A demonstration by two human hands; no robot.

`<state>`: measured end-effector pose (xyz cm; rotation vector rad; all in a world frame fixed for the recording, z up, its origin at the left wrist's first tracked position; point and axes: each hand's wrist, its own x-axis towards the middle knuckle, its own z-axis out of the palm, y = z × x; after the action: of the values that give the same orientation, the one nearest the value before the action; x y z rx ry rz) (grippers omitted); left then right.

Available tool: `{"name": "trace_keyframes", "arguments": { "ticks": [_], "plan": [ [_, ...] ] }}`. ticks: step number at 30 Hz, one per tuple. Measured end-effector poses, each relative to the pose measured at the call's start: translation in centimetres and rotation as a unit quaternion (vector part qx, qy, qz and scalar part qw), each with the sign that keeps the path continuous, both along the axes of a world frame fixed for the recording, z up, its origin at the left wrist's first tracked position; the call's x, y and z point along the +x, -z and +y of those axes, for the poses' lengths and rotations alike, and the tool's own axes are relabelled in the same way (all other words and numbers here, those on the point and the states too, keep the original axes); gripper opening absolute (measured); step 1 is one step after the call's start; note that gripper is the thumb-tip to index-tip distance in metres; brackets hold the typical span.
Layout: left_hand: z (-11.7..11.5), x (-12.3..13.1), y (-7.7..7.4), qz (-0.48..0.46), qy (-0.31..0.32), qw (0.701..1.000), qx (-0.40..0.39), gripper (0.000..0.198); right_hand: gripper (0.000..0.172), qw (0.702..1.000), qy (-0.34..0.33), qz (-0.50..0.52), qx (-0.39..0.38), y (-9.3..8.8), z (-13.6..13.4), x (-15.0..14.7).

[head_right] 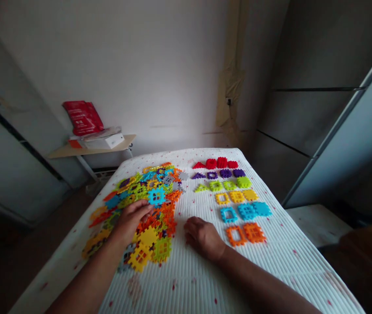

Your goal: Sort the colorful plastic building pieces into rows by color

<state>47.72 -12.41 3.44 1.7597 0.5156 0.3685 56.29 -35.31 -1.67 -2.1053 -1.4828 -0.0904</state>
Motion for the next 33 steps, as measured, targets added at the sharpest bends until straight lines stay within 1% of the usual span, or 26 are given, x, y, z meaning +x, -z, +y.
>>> {"name": "trace_keyframes", "arguments": {
  "ticks": [3, 4, 6, 8, 10, 14, 18, 21, 23, 25, 27, 29, 31, 33],
  "plan": [
    [-2.8, -1.7, 0.6, 0.014, 0.029, 0.999, -0.025, 0.029, 0.025, 0.995, 0.034, 0.004, 0.096, -1.3, -0.4, -0.2],
    [-3.6, -2.1, 0.9, 0.027, 0.037, 0.998, -0.033, 0.03, 0.029, 0.992, 0.042, 0.001, 0.117, -1.8, -0.5, -0.3],
    [-4.8, -2.5, 1.5, 0.053, 0.053, 0.996, -0.044, 0.032, 0.036, 0.99, 0.042, -0.008, 0.133, -2.7, -0.6, -0.7],
    [-5.8, -2.6, 2.0, 0.067, 0.061, 0.995, -0.051, 0.033, 0.041, 0.992, 0.03, -0.023, 0.124, -3.1, -0.5, -1.0],
    [-6.4, -2.7, 2.5, 0.07, 0.063, 0.994, -0.061, 0.033, 0.043, 0.994, 0.02, -0.039, 0.102, -3.3, -0.4, -1.3],
    [-7.1, -2.9, 3.2, 0.083, 0.066, 0.991, -0.081, 0.033, 0.043, 0.996, 0.03, -0.054, 0.067, -3.4, -0.6, -1.4],
    [-7.3, -3.2, 3.6, 0.087, 0.076, 0.99, -0.083, 0.036, 0.046, 0.997, 0.013, -0.066, 0.042, -3.7, -0.7, -1.5],
    [-7.7, -3.1, 3.9, 0.091, 0.089, 0.988, -0.09, 0.037, 0.044, 0.997, 0.003, -0.075, 0.029, -3.5, -0.5, -1.7],
    [-8.1, -3.0, 3.9, 0.087, 0.089, 0.987, -0.097, 0.037, 0.046, 0.998, -0.004, -0.064, 0.028, -3.4, -0.5, -1.8],
    [-8.3, -3.0, 4.0, 0.087, 0.089, 0.987, -0.102, 0.04, 0.05, 0.998, -0.01, -0.044, 0.035, -3.6, -0.9, -1.5],
    [-8.4, -3.1, 3.9, 0.081, 0.075, 0.989, -0.097, 0.051, 0.053, 0.999, -0.006, -0.032, 0.04, -4.4, -2.2, -0.2],
    [-8.2, -3.2, 3.9, 0.07, 0.055, 0.992, -0.086, 0.064, 0.055, 0.999, 0.02, -0.036, 0.035, -5.4, -4.6, 2.1],
    [-7.9, -3.3, 3.8, 0.059, 0.043, 0.994, -0.076, 0.066, 0.06, 0.997, 0.059, -0.038, 0.015, -6.2, -7.6, 5.2],
    [-7.6, -3.4, 3.9, 0.051, 0.044, 0.996, -0.066, 0.06, 0.064, 0.994, 0.099, -0.028, -0.029, -6.5, -10.8, 8.3]
  ]
}}
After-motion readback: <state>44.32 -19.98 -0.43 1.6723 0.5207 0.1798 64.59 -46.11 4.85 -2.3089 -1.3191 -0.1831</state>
